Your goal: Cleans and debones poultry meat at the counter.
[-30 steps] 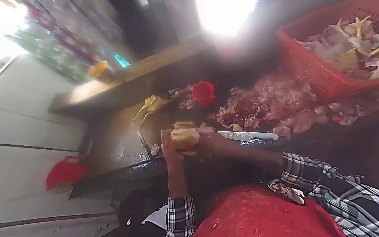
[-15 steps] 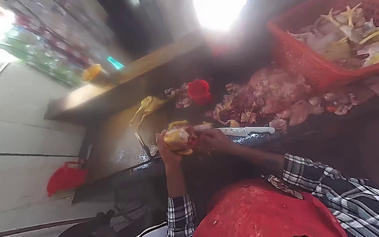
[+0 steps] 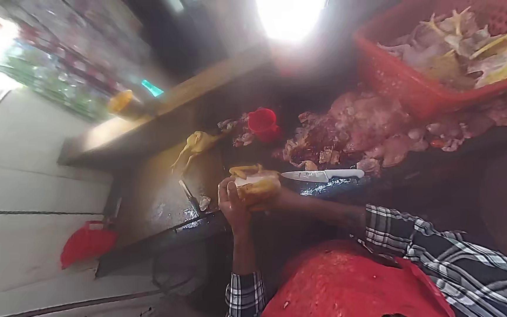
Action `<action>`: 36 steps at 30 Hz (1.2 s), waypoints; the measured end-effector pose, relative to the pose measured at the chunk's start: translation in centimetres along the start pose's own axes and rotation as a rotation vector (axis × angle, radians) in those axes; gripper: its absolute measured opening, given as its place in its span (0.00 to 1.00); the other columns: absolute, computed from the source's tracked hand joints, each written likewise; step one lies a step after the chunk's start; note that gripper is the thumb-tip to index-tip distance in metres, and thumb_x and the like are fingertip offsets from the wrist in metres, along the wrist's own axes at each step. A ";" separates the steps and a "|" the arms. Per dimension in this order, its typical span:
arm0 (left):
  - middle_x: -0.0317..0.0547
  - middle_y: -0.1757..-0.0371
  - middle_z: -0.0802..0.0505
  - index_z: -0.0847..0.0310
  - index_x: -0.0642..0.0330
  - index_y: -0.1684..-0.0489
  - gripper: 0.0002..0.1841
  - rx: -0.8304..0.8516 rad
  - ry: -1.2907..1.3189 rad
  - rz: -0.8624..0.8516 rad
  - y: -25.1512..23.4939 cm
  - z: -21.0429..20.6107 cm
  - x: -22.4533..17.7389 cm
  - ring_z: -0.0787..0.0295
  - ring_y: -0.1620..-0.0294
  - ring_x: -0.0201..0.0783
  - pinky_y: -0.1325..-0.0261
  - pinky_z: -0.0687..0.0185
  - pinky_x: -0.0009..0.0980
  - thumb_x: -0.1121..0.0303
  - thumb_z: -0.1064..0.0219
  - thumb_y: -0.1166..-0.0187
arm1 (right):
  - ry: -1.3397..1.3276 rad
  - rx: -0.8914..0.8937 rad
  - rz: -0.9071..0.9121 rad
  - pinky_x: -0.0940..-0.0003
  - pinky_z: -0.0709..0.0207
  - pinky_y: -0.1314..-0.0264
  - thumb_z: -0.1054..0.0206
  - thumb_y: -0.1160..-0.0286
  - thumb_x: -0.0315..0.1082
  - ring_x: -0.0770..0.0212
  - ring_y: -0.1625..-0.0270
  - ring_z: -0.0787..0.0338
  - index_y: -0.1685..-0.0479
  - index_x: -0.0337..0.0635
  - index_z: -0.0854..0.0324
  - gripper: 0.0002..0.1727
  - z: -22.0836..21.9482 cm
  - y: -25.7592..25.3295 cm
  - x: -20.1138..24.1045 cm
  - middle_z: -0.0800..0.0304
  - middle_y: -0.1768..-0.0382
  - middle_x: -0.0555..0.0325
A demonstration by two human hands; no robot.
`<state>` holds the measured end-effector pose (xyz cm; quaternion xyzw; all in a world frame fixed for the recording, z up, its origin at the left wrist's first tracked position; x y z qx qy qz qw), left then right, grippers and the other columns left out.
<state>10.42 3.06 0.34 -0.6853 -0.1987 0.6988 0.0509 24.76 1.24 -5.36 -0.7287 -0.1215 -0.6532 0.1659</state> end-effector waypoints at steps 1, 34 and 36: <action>0.45 0.45 0.10 0.20 0.68 0.40 0.20 -0.002 -0.009 -0.007 0.1 0.0 0.0 0.12 0.45 0.34 0.39 0.12 0.35 0.58 0.47 0.10 | -0.009 0.012 -0.025 0.66 0.14 0.36 0.26 0.24 0.36 0.69 0.43 0.10 0.32 0.42 0.18 0.22 -0.1 0.0 0.0 0.08 0.43 0.58; 0.49 0.53 0.06 0.18 0.54 0.43 0.36 -0.484 0.844 0.083 -6.3 15.2 2.1 0.06 0.50 0.44 0.50 0.08 0.51 0.34 0.63 0.13 | 1.096 -0.090 -0.692 0.29 0.28 0.28 0.39 0.16 0.44 0.34 0.29 0.16 0.38 0.30 0.16 0.24 26.6 -27.1 -13.0 0.14 0.36 0.31; 0.49 0.51 0.06 0.19 0.54 0.41 0.37 -0.475 0.871 0.080 -6.6 15.8 3.2 0.07 0.49 0.45 0.48 0.08 0.51 0.32 0.63 0.15 | 0.693 -0.168 -0.637 0.38 0.22 0.37 0.38 0.17 0.40 0.43 0.41 0.13 0.39 0.32 0.18 0.20 26.3 -28.1 -10.6 0.13 0.43 0.36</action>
Point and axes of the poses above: each hand's wrist, its own y-axis away from the middle knuckle, its own z-axis out of the back of the hand, x = y × z, the point moved 8 cm from there along -y, towards the middle knuckle
